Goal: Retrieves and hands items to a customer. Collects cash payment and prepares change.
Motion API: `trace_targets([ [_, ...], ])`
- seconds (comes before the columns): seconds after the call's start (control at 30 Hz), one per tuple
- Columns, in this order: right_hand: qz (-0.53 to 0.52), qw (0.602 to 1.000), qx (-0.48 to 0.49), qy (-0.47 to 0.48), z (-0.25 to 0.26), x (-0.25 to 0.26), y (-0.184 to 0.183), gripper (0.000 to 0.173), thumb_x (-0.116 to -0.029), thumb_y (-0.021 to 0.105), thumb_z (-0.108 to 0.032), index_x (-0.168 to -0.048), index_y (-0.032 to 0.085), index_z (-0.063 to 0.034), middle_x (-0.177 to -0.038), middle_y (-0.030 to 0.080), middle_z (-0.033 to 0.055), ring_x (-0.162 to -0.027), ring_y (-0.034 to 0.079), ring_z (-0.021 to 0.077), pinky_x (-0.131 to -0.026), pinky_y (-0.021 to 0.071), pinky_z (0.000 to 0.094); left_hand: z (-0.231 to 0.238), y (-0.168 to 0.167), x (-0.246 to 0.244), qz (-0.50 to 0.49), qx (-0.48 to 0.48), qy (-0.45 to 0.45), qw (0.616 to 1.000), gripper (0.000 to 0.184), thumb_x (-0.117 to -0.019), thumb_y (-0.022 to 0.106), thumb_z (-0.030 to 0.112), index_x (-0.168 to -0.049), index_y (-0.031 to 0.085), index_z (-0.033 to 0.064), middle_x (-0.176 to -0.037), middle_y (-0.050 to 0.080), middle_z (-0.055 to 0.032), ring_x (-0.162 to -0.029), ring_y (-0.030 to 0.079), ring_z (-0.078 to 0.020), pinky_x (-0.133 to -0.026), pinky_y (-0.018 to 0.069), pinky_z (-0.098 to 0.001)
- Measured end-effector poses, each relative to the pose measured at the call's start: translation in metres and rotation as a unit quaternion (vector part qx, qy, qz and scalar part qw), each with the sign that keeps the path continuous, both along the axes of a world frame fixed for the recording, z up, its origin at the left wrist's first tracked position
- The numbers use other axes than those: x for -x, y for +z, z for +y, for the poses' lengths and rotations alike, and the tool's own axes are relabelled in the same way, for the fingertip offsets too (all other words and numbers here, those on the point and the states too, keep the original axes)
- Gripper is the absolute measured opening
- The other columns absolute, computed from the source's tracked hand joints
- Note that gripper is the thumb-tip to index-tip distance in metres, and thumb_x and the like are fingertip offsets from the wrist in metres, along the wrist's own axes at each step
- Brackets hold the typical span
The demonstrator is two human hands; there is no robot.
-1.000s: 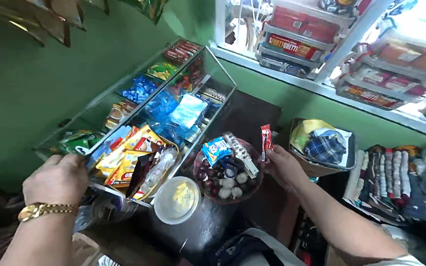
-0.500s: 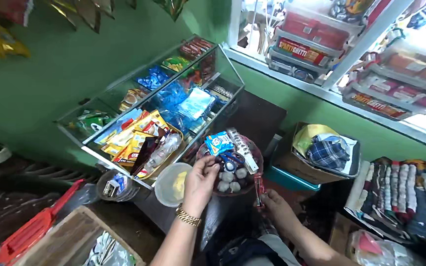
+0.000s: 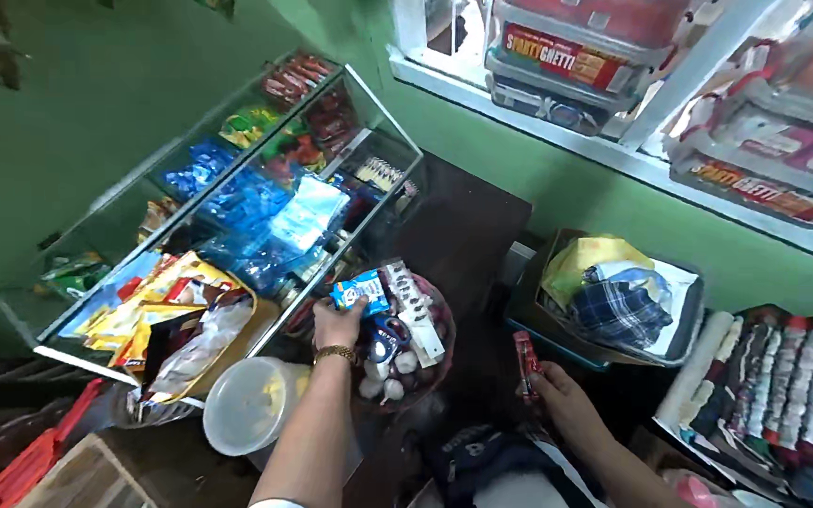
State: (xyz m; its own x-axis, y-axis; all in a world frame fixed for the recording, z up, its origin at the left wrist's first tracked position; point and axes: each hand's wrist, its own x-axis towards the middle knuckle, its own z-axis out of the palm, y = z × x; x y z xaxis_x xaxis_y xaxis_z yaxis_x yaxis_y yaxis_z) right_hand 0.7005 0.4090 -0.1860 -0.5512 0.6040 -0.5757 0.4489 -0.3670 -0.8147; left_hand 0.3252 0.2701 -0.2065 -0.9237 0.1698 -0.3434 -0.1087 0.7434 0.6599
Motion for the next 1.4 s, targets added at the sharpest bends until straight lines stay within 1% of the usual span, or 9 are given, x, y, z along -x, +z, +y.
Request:
trace_targets([
  [0.13,0.009,1.000,-0.015,-0.013,0.048,-0.014,-0.001,0.028,-0.1085,0.046,-0.023,-0.129,0.056,-0.0059,-0.098,0.074,0.0054,-0.078,0.069,0.0146,-0.067,0.0577,0.0294,0.007,0.005,0.000,-0.022,-0.098,0.089,0.991,0.093,-0.0745,0.091,0.017,-0.147,0.037,-0.0034,-0.133,0.059,-0.0257,-0.118,0.063,-0.0338,-0.099,0.0543,-0.0504],
  [0.33,0.098,0.993,-0.039,-0.049,0.103,-0.006,0.032,0.033,-0.1086,0.047,-0.025,-0.132,0.054,-0.0027,-0.100,0.073,0.0069,-0.079,0.069,0.0150,-0.067,0.0576,0.0297,0.008,0.035,-0.022,-0.132,-0.241,0.172,0.946,0.056,-0.0881,0.077,0.019,-0.137,0.053,0.0065,-0.115,0.066,-0.0146,-0.094,0.067,-0.0246,-0.074,0.0587,-0.0454],
  [0.43,0.157,0.984,-0.052,-0.070,0.115,0.008,0.051,0.030,-0.1090,0.047,-0.022,-0.128,0.055,-0.0014,-0.100,0.073,0.0076,-0.080,0.069,0.0155,-0.068,0.0580,0.0288,0.017,0.050,-0.045,-0.198,-0.397,0.158,0.882,0.045,-0.0967,0.064,0.015,-0.138,0.048,0.0080,-0.117,0.066,-0.0146,-0.098,0.070,-0.0265,-0.077,0.0629,-0.0459],
  [0.53,0.194,0.976,-0.075,-0.073,0.111,0.023,0.071,0.026,-0.1086,0.049,-0.019,-0.127,0.055,-0.0010,-0.099,0.074,0.0072,-0.081,0.070,0.0145,-0.068,0.0575,0.0269,0.036,0.064,-0.084,-0.204,-0.456,0.114,0.859,0.044,-0.1000,0.058,0.010,-0.142,0.043,0.0077,-0.118,0.067,-0.0145,-0.097,0.072,-0.0270,-0.076,0.0650,-0.0444],
  [0.7,0.213,0.967,-0.136,-0.043,0.089,0.048,0.096,0.023,-0.1065,0.054,-0.016,-0.123,0.058,-0.0005,-0.099,0.074,0.0059,-0.080,0.071,0.0129,-0.066,0.0589,0.0259,0.065,0.075,-0.140,-0.221,-0.499,-0.016,0.838,0.057,-0.0928,0.063,0.000,-0.145,0.038,0.0001,-0.119,0.066,-0.0196,-0.100,0.071,-0.0297,-0.083,0.0632,-0.0467],
  [0.9,0.193,0.959,-0.207,-0.009,0.063,0.080,0.106,0.022,-0.1052,0.057,-0.017,-0.118,0.063,-0.0002,-0.093,0.071,0.0042,-0.073,0.069,0.0110,-0.062,0.0599,0.0260,0.074,0.090,-0.153,-0.171,-0.521,-0.093,0.831,0.080,-0.0855,0.075,0.001,-0.152,0.030,0.0018,-0.129,0.062,-0.0191,-0.110,0.068,-0.0279,-0.090,0.0619,-0.0429],
  [1.23,0.135,0.942,-0.296,0.082,0.031,0.117,0.114,0.025,-0.1045,0.057,-0.024,-0.112,0.070,-0.0044,-0.101,0.070,0.0033,-0.088,0.067,0.0067,-0.082,0.0578,0.0254,0.052,0.097,-0.156,-0.156,-0.550,-0.079,0.817,0.070,-0.0897,0.069,0.001,-0.149,0.033,-0.0017,-0.125,0.064,-0.0186,-0.110,0.068,-0.0249,-0.093,0.0599,-0.0383],
  [1.33,0.095,0.934,-0.328,0.102,0.026,0.122,0.115,0.026,-0.1032,0.058,-0.029,-0.108,0.072,-0.0075,-0.101,0.068,0.0032,-0.089,0.065,0.0081,-0.082,0.0558,0.0273,0.046,0.099,-0.159,-0.169,-0.568,-0.088,0.800,0.070,-0.0933,0.063,0.010,-0.153,0.028,0.0002,-0.133,0.060,-0.0167,-0.116,0.064,-0.0219,-0.098,0.0560,-0.0367],
  [1.4,0.079,0.931,-0.337,0.118,0.023,0.123,0.118,0.027,-0.1024,0.060,-0.032,-0.107,0.073,-0.0090,-0.103,0.067,0.0030,-0.091,0.064,0.0092,-0.084,0.0557,0.0294,0.044,0.099,-0.159,-0.176,-0.579,-0.088,0.791,0.077,-0.0930,0.070,0.017,-0.154,0.026,0.0008,-0.133,0.059,-0.0165,-0.117,0.064,-0.0221,-0.100,0.0556,-0.0368],
])
